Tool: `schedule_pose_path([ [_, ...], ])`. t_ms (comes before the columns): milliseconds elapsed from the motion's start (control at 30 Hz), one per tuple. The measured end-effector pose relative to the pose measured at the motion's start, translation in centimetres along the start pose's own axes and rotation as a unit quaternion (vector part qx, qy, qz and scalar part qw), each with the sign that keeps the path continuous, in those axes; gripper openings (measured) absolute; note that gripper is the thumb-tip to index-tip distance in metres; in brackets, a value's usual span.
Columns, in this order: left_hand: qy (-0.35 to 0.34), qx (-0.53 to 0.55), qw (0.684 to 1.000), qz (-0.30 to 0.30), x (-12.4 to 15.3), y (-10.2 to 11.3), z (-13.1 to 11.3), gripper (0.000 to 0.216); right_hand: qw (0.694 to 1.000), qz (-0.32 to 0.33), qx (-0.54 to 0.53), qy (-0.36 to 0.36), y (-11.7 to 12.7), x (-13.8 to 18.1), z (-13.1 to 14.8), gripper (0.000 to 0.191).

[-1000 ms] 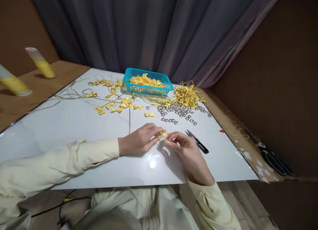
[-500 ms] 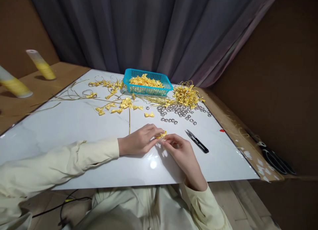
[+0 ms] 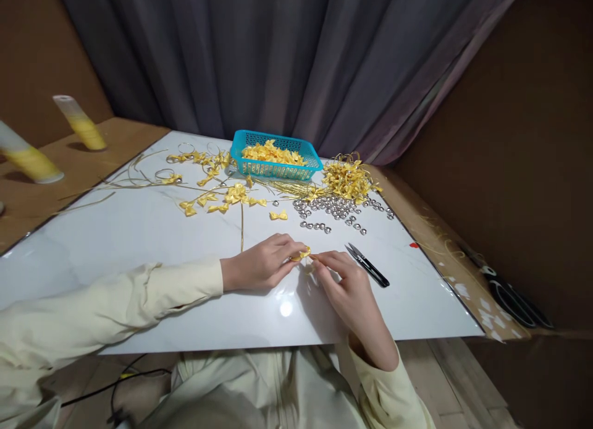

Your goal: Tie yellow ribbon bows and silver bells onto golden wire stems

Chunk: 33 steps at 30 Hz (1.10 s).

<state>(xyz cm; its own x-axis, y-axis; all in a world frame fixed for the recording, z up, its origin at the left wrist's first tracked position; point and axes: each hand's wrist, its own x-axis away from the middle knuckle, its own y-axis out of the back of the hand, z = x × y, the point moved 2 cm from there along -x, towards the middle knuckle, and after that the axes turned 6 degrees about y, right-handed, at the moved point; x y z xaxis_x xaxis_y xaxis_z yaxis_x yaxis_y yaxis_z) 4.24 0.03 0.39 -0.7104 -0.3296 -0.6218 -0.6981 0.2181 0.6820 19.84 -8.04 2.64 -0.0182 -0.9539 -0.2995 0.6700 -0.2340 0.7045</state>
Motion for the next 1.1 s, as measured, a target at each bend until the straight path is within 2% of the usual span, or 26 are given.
schedule_pose_path([
  [100,0.005,-0.001,1.0,0.007,0.0,0.0,0.0,0.021,0.999,-0.01,-0.037,-0.023,0.8,0.1,0.0,0.022],
  [233,0.003,-0.012,1.0,0.008,0.0,0.0,0.0,0.021,0.977,-0.021,-0.172,-0.122,1.8,0.3,-0.4,0.021],
  [300,0.001,-0.015,1.0,0.004,-0.1,0.0,-0.1,0.02,0.951,-0.042,-0.271,-0.142,2.0,0.3,-0.9,0.019],
  [400,0.007,-0.008,1.0,0.004,-0.1,0.1,-0.2,0.02,0.9,-0.071,-0.412,-0.121,2.1,0.1,-1.8,0.015],
  [500,0.023,0.001,1.0,0.007,-0.1,0.0,-0.1,0.019,0.853,-0.081,-0.498,-0.134,2.6,0.0,-2.9,0.013],
  [767,0.049,0.003,0.999,-0.016,0.0,-0.1,0.4,0.021,0.79,-0.211,-0.558,-0.141,6.8,0.5,-5.3,0.011],
  [1000,0.076,-0.022,0.996,-0.028,0.0,-0.1,0.6,0.02,0.674,-0.314,-0.647,-0.167,10.8,2.0,-5.9,0.015],
  [1100,0.085,-0.022,0.996,-0.027,0.1,-0.1,0.7,0.02,0.669,-0.351,-0.634,-0.166,11.6,2.3,-6.3,0.012],
])
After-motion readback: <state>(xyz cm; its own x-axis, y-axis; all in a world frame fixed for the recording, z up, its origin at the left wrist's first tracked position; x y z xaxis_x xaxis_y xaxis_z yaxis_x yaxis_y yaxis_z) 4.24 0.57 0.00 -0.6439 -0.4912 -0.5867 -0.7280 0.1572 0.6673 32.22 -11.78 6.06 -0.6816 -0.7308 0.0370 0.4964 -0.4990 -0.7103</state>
